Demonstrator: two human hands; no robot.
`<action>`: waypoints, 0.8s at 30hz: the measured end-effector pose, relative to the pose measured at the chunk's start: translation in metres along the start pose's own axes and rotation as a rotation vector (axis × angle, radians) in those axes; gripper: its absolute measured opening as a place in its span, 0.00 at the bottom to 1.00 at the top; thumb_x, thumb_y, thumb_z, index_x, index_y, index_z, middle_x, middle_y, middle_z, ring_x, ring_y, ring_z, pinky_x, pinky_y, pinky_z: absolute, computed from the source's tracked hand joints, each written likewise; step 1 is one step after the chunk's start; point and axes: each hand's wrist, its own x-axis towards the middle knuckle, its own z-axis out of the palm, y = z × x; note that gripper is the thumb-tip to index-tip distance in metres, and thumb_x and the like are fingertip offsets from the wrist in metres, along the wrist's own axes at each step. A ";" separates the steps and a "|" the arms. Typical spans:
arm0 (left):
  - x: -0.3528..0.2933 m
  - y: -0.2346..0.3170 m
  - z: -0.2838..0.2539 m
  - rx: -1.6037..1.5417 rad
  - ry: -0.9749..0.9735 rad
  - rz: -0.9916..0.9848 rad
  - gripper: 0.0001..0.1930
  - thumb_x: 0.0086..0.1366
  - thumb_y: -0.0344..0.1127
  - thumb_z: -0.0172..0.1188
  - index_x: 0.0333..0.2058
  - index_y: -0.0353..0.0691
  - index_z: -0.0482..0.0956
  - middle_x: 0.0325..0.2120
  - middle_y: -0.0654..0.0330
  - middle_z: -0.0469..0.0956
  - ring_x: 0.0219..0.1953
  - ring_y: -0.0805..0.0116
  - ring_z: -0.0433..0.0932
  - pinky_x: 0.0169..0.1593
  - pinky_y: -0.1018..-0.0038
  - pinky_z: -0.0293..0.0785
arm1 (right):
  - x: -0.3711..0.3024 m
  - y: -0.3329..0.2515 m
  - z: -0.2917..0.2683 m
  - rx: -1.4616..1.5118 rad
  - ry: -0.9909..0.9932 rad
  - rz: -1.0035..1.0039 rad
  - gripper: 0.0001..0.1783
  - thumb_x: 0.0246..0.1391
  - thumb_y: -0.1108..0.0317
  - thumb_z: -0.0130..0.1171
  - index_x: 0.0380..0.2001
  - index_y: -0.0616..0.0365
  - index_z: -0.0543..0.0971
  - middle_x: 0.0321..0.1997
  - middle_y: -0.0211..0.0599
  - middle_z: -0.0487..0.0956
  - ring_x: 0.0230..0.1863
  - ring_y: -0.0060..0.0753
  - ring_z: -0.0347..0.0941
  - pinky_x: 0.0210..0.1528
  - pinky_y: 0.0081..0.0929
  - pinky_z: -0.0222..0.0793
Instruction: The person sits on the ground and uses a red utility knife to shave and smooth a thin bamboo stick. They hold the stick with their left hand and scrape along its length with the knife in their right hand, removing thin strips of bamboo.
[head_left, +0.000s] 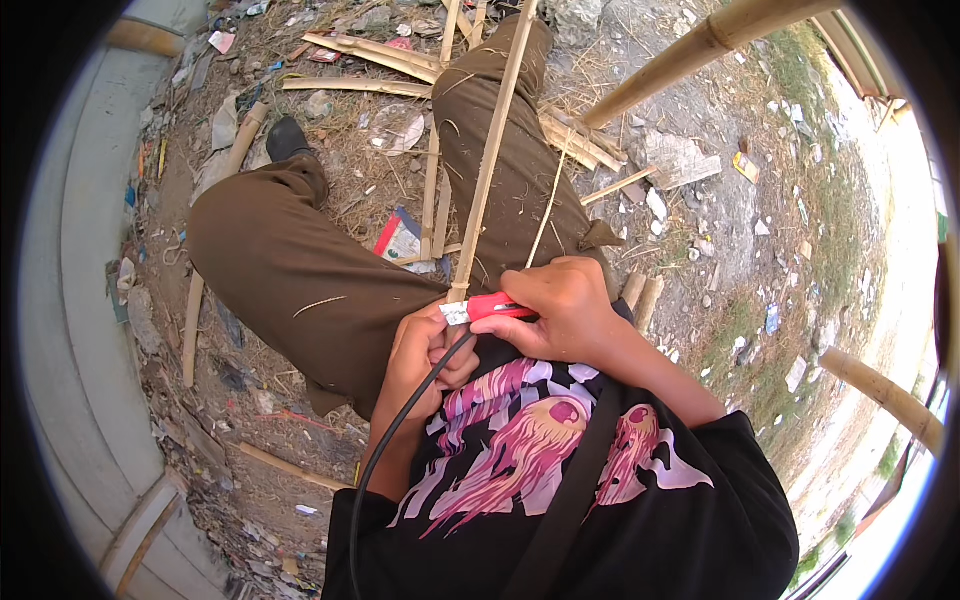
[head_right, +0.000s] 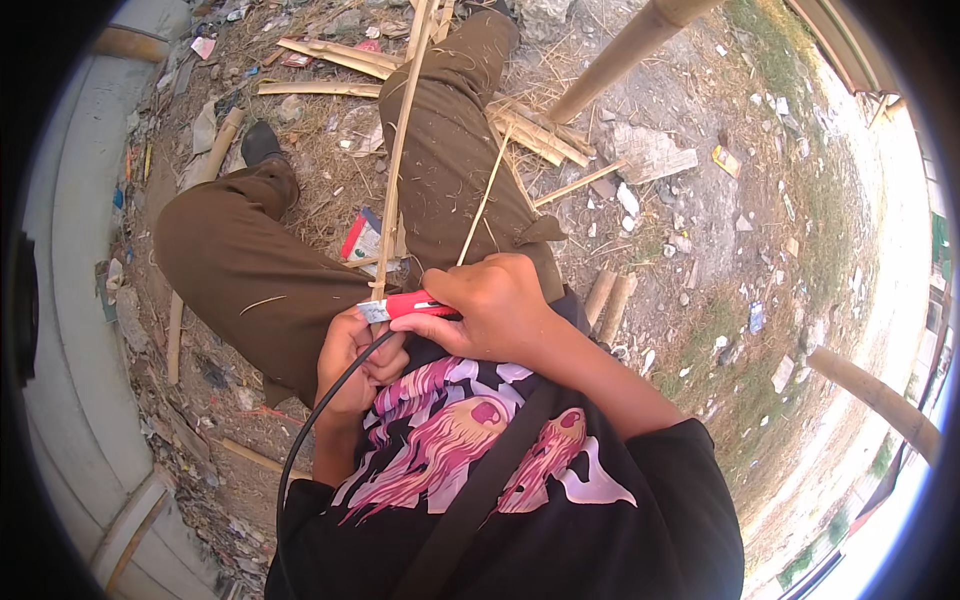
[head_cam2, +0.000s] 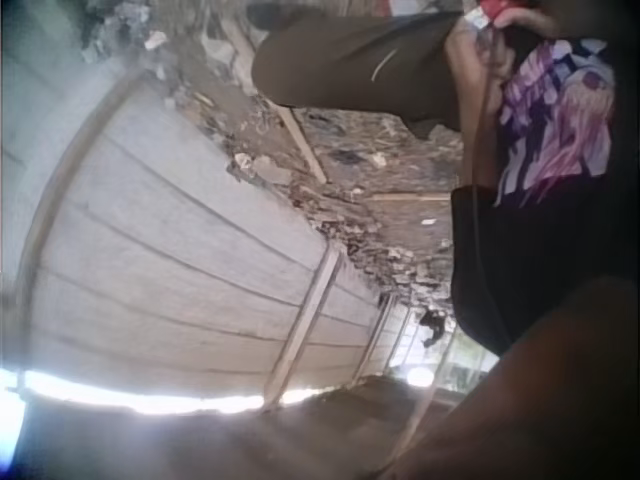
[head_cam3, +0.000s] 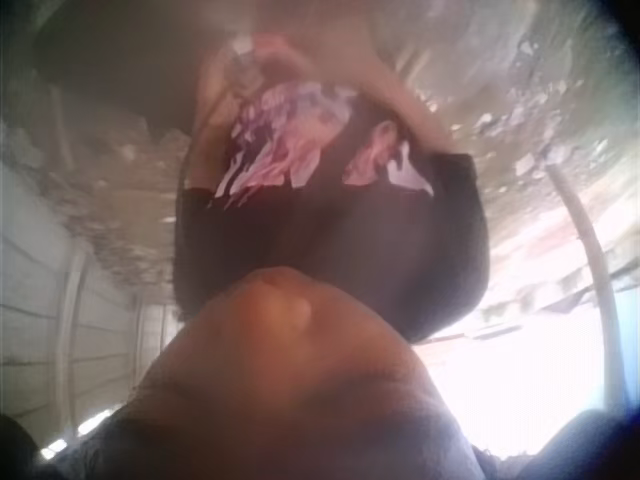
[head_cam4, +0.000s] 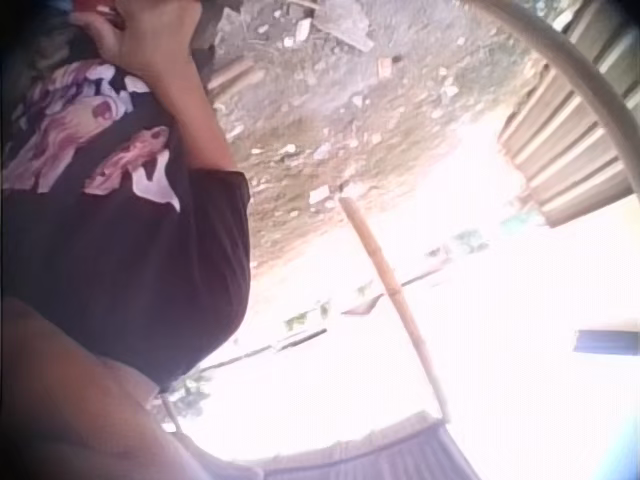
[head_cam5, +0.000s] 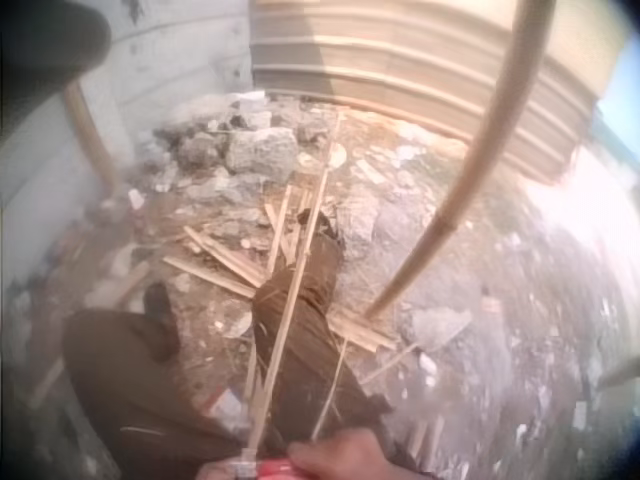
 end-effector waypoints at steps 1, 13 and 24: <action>0.000 -0.004 -0.003 -0.056 -0.012 -0.020 0.16 0.76 0.45 0.39 0.35 0.40 0.68 0.15 0.70 0.54 0.14 0.81 0.47 0.19 0.78 0.44 | -0.001 -0.002 0.000 -0.007 0.014 0.025 0.27 0.52 0.42 0.71 0.18 0.51 0.75 0.13 0.32 0.74 0.14 0.40 0.74 0.19 0.34 0.66; 0.000 0.003 0.005 0.028 -0.001 0.026 0.17 0.74 0.41 0.35 0.44 0.37 0.71 0.15 0.71 0.53 0.14 0.81 0.48 0.18 0.79 0.46 | 0.000 0.004 -0.008 0.027 -0.113 -0.031 0.28 0.54 0.39 0.68 0.19 0.51 0.75 0.12 0.35 0.72 0.14 0.43 0.72 0.20 0.38 0.62; -0.008 -0.002 0.009 0.109 0.122 0.014 0.16 0.75 0.43 0.38 0.37 0.39 0.70 0.15 0.71 0.55 0.15 0.82 0.48 0.19 0.79 0.45 | -0.001 0.005 0.002 0.105 0.013 0.090 0.28 0.52 0.41 0.70 0.21 0.54 0.75 0.13 0.37 0.71 0.15 0.46 0.72 0.20 0.40 0.64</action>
